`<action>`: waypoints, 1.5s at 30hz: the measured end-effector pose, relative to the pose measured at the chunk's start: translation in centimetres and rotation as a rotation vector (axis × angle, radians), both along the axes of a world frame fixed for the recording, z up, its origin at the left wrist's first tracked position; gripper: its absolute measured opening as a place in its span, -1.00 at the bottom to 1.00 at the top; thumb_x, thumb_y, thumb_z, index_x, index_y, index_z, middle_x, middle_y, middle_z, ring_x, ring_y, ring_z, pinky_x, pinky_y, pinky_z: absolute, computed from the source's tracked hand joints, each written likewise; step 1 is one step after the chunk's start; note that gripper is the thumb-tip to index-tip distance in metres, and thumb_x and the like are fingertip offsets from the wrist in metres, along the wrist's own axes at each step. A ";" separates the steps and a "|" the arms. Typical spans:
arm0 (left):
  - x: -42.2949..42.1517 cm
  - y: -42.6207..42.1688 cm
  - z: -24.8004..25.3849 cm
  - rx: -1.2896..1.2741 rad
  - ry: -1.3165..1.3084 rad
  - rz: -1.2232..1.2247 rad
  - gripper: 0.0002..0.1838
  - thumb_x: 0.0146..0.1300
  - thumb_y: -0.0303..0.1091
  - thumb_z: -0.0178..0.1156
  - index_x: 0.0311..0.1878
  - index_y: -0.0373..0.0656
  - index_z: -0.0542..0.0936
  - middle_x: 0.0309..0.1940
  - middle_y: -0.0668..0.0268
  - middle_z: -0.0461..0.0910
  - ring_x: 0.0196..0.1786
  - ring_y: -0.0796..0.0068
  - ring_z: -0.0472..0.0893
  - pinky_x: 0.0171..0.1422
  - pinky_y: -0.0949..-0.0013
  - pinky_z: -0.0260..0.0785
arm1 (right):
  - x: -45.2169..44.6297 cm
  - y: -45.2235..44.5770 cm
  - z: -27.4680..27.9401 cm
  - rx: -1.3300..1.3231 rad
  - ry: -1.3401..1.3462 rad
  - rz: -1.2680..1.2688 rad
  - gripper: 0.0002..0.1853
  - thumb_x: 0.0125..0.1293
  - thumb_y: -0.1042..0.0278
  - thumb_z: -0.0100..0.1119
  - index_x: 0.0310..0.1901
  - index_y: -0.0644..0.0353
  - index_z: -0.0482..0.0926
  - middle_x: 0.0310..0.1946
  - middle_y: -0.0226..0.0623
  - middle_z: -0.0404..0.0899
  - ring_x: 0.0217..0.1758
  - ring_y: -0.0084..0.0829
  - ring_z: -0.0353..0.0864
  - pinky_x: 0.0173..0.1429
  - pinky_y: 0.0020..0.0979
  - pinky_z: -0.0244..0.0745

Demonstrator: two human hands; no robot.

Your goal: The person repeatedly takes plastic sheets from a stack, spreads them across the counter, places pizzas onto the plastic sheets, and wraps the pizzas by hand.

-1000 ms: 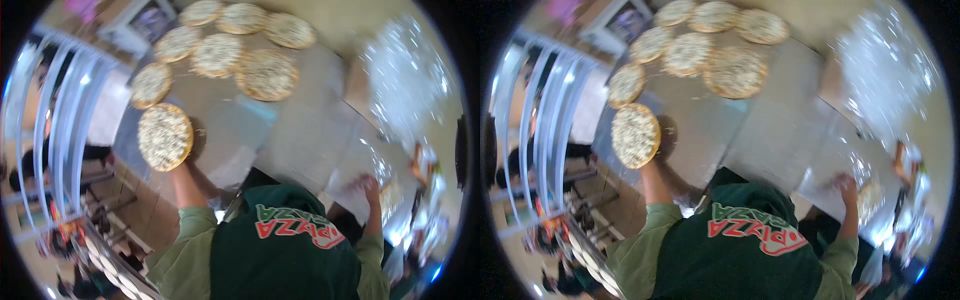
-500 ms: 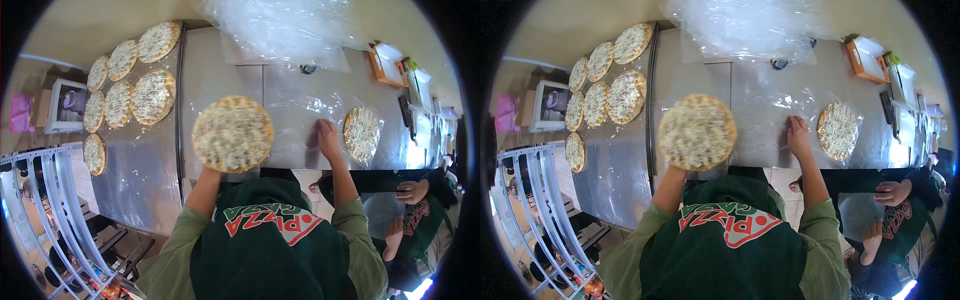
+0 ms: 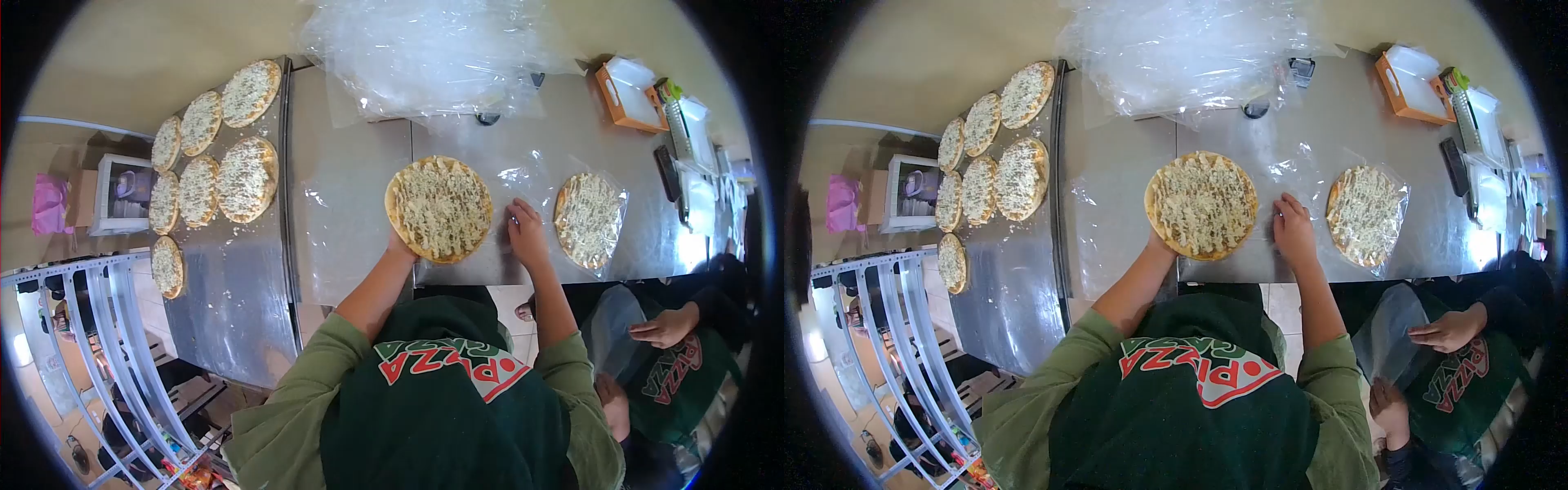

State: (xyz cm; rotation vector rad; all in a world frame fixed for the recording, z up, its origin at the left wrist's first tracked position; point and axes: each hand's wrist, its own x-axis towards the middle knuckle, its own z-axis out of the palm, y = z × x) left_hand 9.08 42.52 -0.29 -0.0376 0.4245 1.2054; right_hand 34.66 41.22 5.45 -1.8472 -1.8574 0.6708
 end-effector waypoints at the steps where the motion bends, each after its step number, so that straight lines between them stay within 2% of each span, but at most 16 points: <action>1: -0.5 -0.2 0.0 -0.051 0.138 0.044 -0.53 0.37 -0.16 -0.22 0.26 -0.19 0.24 0.20 0.15 0.33 0.19 0.21 0.40 0.29 0.12 0.26 | -0.1 -0.1 -0.2 0.013 -0.001 -0.021 -0.68 0.13 0.50 0.00 -0.05 0.26 0.50 0.03 -0.08 0.44 0.09 -0.07 0.38 0.18 -0.22 0.31; 5: -6.9 -2.6 0.6 -0.349 0.363 0.112 -0.53 0.42 -0.13 -0.28 0.23 -0.24 0.27 0.14 0.11 0.38 0.09 0.20 0.46 0.18 0.18 0.33 | -5.1 -0.8 3.3 0.189 -0.076 -0.123 -0.72 0.10 0.48 0.04 -0.11 0.23 0.53 -0.11 -0.07 0.48 0.00 -0.10 0.42 0.10 -0.21 0.34; 7: -12.0 -2.1 0.6 -0.261 0.548 0.273 -0.55 0.42 -0.15 -0.25 0.22 -0.25 0.26 0.13 0.12 0.38 0.11 0.24 0.44 0.19 0.24 0.30 | -10.3 -1.8 2.8 0.358 -0.080 0.196 -0.73 0.04 0.46 0.10 -0.16 0.22 0.53 -0.19 -0.10 0.48 -0.06 -0.13 0.44 0.05 -0.21 0.34; 9: -16.4 0.7 3.0 -0.031 1.249 0.125 -0.61 0.37 -0.19 -0.10 0.10 -0.29 0.35 0.08 0.11 0.40 0.12 0.26 0.42 0.17 0.26 0.29 | -18.0 -1.9 3.9 -0.039 -0.034 0.616 -0.61 0.11 0.25 0.14 -0.01 0.20 0.47 -0.16 -0.15 0.48 0.01 -0.15 0.40 0.08 -0.21 0.31; 11: -18.5 3.4 4.0 0.466 2.200 0.187 -0.71 0.28 -0.25 0.04 -0.08 -0.28 0.43 -0.02 0.09 0.43 0.08 0.22 0.42 0.10 0.26 0.33 | -24.9 -4.3 1.6 0.274 0.051 0.764 -0.63 0.02 0.22 0.17 -0.15 0.25 0.50 -0.17 -0.19 0.47 -0.09 -0.19 0.45 0.01 -0.23 0.37; 14: -21.3 5.9 3.6 0.730 2.599 -0.234 -0.73 0.21 -0.25 0.10 -0.16 -0.27 0.46 -0.07 0.06 0.44 0.07 0.15 0.42 0.08 0.21 0.34 | -31.5 -5.2 -3.6 0.440 -0.037 0.892 -0.66 0.04 0.23 0.14 -0.18 0.24 0.50 -0.18 -0.23 0.47 -0.12 -0.25 0.47 -0.04 -0.27 0.41; 18: -22.8 7.3 6.0 0.714 2.470 -0.598 -0.75 0.15 -0.23 0.15 -0.22 -0.22 0.51 -0.12 0.11 0.48 -0.05 0.17 0.49 0.02 0.19 0.35 | -33.6 -4.2 -3.4 0.354 -0.106 0.989 -0.75 0.05 0.30 0.11 -0.23 0.20 0.51 -0.25 -0.26 0.48 -0.16 -0.28 0.51 -0.20 -0.30 0.48; 23: -26.2 8.1 12.3 0.578 2.291 -1.083 -0.75 0.20 -0.22 0.12 -0.19 -0.19 0.53 -0.20 0.12 0.53 -0.35 0.34 0.57 -0.30 0.32 0.42 | -33.6 -6.1 1.7 0.018 0.361 0.879 -0.89 0.07 0.43 0.10 -0.32 0.17 0.49 -0.35 -0.22 0.50 -0.27 -0.32 0.56 -0.26 -0.32 0.50; 26: -28.4 8.4 17.0 0.281 1.695 -1.103 -0.70 0.27 -0.17 0.03 -0.06 -0.16 0.50 -0.27 0.16 0.55 -0.42 0.47 0.56 -0.39 0.45 0.37 | -31.4 -7.3 6.9 -0.124 0.743 0.602 -0.95 0.17 0.44 0.07 -0.33 0.18 0.46 -0.41 -0.28 0.50 -0.36 -0.41 0.55 -0.26 -0.39 0.51; 29: -23.4 4.5 18.9 0.256 1.149 -0.020 -0.66 0.33 -0.16 -0.07 0.06 -0.14 0.44 -0.30 0.19 0.54 -0.43 0.57 0.52 -0.43 0.51 0.33 | -25.4 -7.9 7.3 -0.327 1.279 0.041 -0.93 0.24 0.40 0.04 -0.31 0.18 0.41 -0.48 -0.32 0.50 -0.44 -0.48 0.53 -0.25 -0.41 0.51; 32: -18.7 -0.4 8.7 0.622 1.185 0.276 -0.62 0.28 -0.10 -0.01 0.03 -0.15 0.42 -0.26 0.21 0.51 -0.26 0.47 0.51 -0.25 0.39 0.37 | -18.5 -8.4 4.4 -0.244 1.313 -0.401 -0.93 0.26 0.39 0.01 -0.30 0.18 0.40 -0.49 -0.29 0.51 -0.46 -0.49 0.55 -0.38 -0.45 0.53; 33: -17.0 -2.0 8.7 0.919 1.865 0.041 -0.53 0.20 -0.01 0.07 0.04 -0.16 0.42 -0.17 0.20 0.51 -0.13 0.36 0.51 -0.07 0.25 0.38 | -16.9 -8.6 3.2 -0.245 1.298 -0.475 -0.91 0.28 0.38 0.01 -0.31 0.19 0.40 -0.49 -0.29 0.52 -0.47 -0.51 0.55 -0.42 -0.47 0.53; 35: -13.9 -1.5 7.4 1.484 1.975 -0.039 -0.36 0.15 0.07 0.10 0.20 -0.13 0.32 0.12 0.11 0.37 0.15 0.19 0.39 0.22 0.12 0.21 | -15.5 -9.0 1.5 -0.333 1.238 -0.547 -0.88 0.28 0.35 0.02 -0.31 0.21 0.43 -0.51 -0.30 0.52 -0.51 -0.51 0.55 -0.46 -0.50 0.52; 41: -9.0 0.2 6.7 1.156 2.443 -0.652 -0.13 0.13 0.18 0.07 0.40 -0.01 0.00 0.43 0.15 -0.14 0.46 0.16 -0.15 0.45 -0.04 -0.33 | -13.1 -7.9 -2.1 -0.461 0.994 -0.532 -0.82 0.28 0.28 0.07 -0.30 0.25 0.49 -0.54 -0.33 0.51 -0.59 -0.51 0.51 -0.51 -0.50 0.46; 43: -8.9 0.4 6.7 1.096 2.460 -0.631 -0.22 0.16 0.18 0.02 0.36 -0.04 0.12 0.40 0.16 -0.05 0.44 0.14 -0.07 0.45 -0.04 -0.31 | -11.6 -7.5 -2.3 -0.461 0.783 -0.444 -0.79 0.26 0.25 0.09 -0.30 0.25 0.48 -0.56 -0.28 0.51 -0.58 -0.47 0.51 -0.50 -0.43 0.43; 45: -7.4 1.0 7.0 1.118 2.425 -0.635 -0.29 0.19 0.14 0.00 0.32 -0.07 0.21 0.37 0.15 0.02 0.42 0.13 0.00 0.44 -0.05 -0.27 | -9.5 -7.1 -0.9 0.050 0.259 -0.414 -0.75 0.16 0.24 0.20 -0.24 0.22 0.47 -0.43 -0.19 0.49 -0.42 -0.34 0.52 -0.38 -0.32 0.43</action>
